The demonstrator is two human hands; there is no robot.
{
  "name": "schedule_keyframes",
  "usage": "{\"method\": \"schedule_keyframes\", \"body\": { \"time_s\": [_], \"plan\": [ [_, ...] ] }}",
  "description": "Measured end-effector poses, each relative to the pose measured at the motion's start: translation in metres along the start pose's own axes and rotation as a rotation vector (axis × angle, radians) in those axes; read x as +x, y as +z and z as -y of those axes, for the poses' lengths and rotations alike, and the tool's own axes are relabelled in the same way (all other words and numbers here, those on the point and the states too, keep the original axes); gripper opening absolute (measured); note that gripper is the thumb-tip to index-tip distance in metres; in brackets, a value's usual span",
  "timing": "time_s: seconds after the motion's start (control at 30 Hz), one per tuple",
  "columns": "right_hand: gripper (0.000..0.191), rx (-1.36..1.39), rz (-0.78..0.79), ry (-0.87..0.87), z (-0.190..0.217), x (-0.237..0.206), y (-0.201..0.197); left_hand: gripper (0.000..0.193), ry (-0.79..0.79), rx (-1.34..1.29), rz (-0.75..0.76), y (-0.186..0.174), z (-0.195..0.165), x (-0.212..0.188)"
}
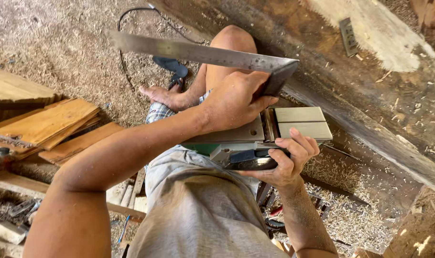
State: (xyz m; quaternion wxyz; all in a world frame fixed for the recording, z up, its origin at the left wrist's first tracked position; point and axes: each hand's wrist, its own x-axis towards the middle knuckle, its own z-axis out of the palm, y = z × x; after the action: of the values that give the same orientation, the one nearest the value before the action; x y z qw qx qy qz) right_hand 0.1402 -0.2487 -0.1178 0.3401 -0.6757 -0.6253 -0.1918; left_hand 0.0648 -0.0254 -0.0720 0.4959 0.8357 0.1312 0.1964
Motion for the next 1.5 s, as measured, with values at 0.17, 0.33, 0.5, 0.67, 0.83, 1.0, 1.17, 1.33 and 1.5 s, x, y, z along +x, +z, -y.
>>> {"method": "schedule_keyframes", "body": {
  "time_s": [0.17, 0.33, 0.5, 0.67, 0.83, 1.0, 1.17, 1.33, 1.5],
  "plan": [
    [0.081, 0.000, 0.011, -0.009, -0.0005, -0.0062, -0.0028, 0.029, 0.061, 0.110, 0.022, 0.0035, 0.0067, -0.0035],
    [0.081, -0.002, 0.041, -0.008, 0.0006, -0.0102, -0.0046, 0.028, 0.001, 0.095, 0.040, 0.0037, 0.0013, -0.0042],
    [0.082, 0.004, 0.042, 0.002, 0.0005, -0.0107, -0.0051, 0.028, -0.007, 0.090, 0.040, 0.0036, 0.0015, -0.0050],
    [0.082, 0.004, 0.057, -0.009, -0.0002, -0.0101, -0.0058, 0.028, 0.081, 0.112, -0.013, 0.0044, 0.0014, -0.0055],
    [0.082, -0.004, 0.067, -0.005, 0.0008, -0.0101, -0.0057, 0.030, -0.058, 0.102, 0.070, 0.0034, -0.0003, -0.0057],
    [0.082, 0.006, 0.073, -0.001, -0.0012, -0.0098, -0.0062, 0.029, 0.011, 0.120, 0.017, 0.0026, -0.0001, -0.0058],
    [0.081, 0.007, 0.068, -0.015, -0.0022, -0.0080, -0.0065, 0.028, 0.061, 0.092, -0.020, 0.0040, -0.0010, -0.0056],
    [0.081, 0.018, 0.055, -0.023, -0.0006, -0.0047, -0.0060, 0.025, 0.016, 0.063, 0.000, 0.0021, -0.0013, -0.0061],
    [0.081, 0.013, 0.051, -0.013, -0.0003, -0.0033, -0.0063, 0.025, 0.049, 0.070, -0.047, 0.0024, -0.0013, -0.0060]
  ]
}}
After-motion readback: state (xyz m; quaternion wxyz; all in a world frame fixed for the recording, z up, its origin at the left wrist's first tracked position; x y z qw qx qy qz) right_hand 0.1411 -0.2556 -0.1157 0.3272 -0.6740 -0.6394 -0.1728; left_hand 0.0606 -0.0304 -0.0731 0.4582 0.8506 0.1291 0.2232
